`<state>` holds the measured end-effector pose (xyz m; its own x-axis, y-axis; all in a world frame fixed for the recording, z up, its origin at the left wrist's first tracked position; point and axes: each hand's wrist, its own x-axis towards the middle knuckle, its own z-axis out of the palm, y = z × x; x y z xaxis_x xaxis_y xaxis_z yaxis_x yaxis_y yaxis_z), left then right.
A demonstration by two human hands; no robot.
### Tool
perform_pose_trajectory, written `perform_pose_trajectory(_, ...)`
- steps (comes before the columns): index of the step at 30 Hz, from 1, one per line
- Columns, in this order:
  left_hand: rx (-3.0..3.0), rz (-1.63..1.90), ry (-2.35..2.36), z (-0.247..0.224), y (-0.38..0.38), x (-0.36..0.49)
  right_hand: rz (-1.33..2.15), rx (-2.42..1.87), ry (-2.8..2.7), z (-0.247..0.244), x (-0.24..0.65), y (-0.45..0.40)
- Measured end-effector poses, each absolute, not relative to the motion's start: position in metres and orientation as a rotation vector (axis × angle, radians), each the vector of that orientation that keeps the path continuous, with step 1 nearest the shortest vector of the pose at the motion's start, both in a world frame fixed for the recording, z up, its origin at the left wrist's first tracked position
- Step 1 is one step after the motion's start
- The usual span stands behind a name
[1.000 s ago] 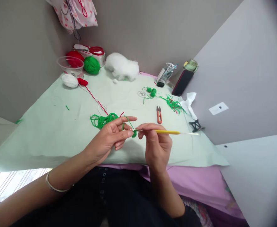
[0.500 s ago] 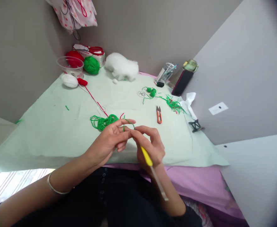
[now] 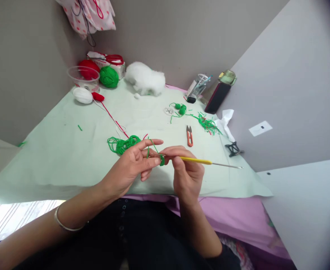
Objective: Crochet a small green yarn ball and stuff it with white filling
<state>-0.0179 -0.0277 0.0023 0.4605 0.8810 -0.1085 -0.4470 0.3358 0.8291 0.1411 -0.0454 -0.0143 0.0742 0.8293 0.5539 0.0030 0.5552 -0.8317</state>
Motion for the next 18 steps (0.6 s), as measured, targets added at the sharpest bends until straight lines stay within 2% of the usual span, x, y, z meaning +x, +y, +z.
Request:
perform_pose_trajectory(4, 0.813, 0.919, 0.606, 0.005, -0.027, -0.020, 0.854, -0.759, -1.266, -0.013, 0.144, -0.047)
perform_pose_trajectory(6, 0.812, 0.921, 0.608, 0.006, -0.026, -0.021, 0.804, -0.774, -1.311, -0.012, 0.147, -0.049)
perform_pose_trajectory(12, 0.830, 1.006, 0.680, 0.002, -0.030, -0.020, -0.058, -0.874, -1.820, -0.021, 0.144, -0.056)
perform_pose_trajectory(14, 0.758, 0.991, 0.666, -0.001, -0.030, -0.018, -0.239, -0.898, -1.860, -0.026, 0.141, -0.055)
perform_pose_trajectory(16, 0.686, 0.943, 0.642, -0.002, -0.030, -0.018, -0.200, -0.906, -1.807, -0.029, 0.139, -0.054)
perform_pose_trajectory(18, 0.656, 0.914, 0.634, -0.002, -0.029, -0.018, 0.011, -0.897, -1.660, -0.027, 0.138, -0.052)
